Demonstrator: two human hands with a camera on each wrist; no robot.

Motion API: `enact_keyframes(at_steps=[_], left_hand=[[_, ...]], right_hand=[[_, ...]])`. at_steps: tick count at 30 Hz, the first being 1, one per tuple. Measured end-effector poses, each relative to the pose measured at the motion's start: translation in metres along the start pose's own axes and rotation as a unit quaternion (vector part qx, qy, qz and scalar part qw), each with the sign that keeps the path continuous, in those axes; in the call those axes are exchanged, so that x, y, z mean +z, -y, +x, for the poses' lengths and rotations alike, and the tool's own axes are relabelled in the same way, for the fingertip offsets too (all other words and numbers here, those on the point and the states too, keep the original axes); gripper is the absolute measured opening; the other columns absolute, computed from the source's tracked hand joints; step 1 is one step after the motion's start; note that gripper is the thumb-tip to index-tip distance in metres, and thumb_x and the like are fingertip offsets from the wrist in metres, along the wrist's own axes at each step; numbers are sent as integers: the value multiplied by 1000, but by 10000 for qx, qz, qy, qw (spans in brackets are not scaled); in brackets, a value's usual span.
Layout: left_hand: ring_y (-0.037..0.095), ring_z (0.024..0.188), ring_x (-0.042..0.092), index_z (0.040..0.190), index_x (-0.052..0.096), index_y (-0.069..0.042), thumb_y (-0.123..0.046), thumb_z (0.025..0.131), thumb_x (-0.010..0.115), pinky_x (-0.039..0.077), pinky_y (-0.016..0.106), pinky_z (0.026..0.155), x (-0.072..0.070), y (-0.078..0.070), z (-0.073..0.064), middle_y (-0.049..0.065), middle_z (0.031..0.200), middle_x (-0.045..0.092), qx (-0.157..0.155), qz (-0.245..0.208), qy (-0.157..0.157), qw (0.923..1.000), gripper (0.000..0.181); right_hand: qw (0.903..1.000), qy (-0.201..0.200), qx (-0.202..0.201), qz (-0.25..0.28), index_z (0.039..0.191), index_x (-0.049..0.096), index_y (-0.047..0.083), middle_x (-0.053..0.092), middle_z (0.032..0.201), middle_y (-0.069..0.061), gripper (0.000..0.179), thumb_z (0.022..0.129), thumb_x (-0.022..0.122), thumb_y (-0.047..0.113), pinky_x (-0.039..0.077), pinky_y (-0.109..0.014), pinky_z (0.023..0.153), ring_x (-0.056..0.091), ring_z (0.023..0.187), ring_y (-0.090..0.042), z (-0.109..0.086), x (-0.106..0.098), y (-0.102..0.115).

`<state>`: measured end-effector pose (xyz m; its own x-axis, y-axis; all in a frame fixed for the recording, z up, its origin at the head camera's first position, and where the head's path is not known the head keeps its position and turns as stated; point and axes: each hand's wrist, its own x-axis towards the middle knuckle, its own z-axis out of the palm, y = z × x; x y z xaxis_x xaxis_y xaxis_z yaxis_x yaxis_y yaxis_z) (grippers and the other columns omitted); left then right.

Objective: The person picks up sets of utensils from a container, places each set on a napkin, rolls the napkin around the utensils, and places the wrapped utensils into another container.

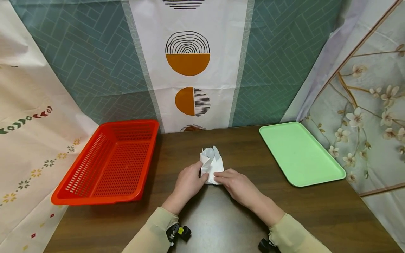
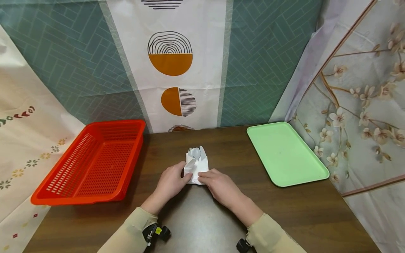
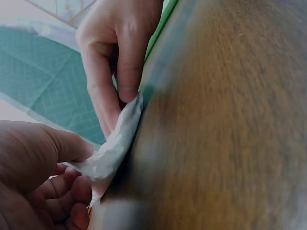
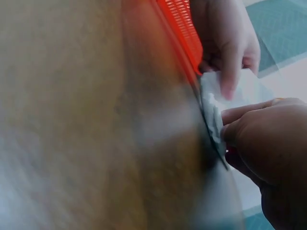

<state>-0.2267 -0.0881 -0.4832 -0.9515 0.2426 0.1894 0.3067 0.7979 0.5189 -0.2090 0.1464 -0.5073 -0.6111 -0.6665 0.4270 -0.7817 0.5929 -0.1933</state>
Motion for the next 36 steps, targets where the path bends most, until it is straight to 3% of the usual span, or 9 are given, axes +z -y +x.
enact_keyframes(at_steps=[9,16,24,32,36], left_hand=[[20,63,55,89,63,-16,-24,97,87,44,38,58,5,-8,4,-4,71,57,315,386,-179,9986,27],[16,63,53,81,60,-17,-23,97,86,43,36,58,10,-7,2,-7,69,52,729,546,-255,9955,31],[13,70,59,91,74,-14,-17,97,86,51,34,64,12,-5,-2,-5,79,62,985,477,-123,9939,13],[13,73,62,95,79,-12,-13,94,87,53,35,67,12,-6,-4,-3,83,65,1144,465,-54,9923,8],[15,76,64,99,82,-11,-11,93,89,55,36,70,12,-5,-6,-1,87,66,1381,542,-13,9889,9]], right_hand=[[9998,34,79,-205,132,80,11,74,140,0,38,98,79,-5,61,-35,94,68,113,-22,11,8,11],[9998,95,56,-135,133,78,9,69,136,-5,33,101,77,0,61,-38,95,68,118,-24,9,6,11],[9995,229,-16,215,134,77,8,68,133,-5,34,102,76,-1,60,-40,99,67,123,-24,-1,1,2],[9994,278,-213,66,132,78,7,72,133,-4,32,101,76,-1,57,-43,106,67,126,-25,-10,-7,-2],[9988,380,-304,-100,135,76,5,72,139,-7,35,101,77,1,56,-44,108,69,127,-26,-14,-10,-2]])
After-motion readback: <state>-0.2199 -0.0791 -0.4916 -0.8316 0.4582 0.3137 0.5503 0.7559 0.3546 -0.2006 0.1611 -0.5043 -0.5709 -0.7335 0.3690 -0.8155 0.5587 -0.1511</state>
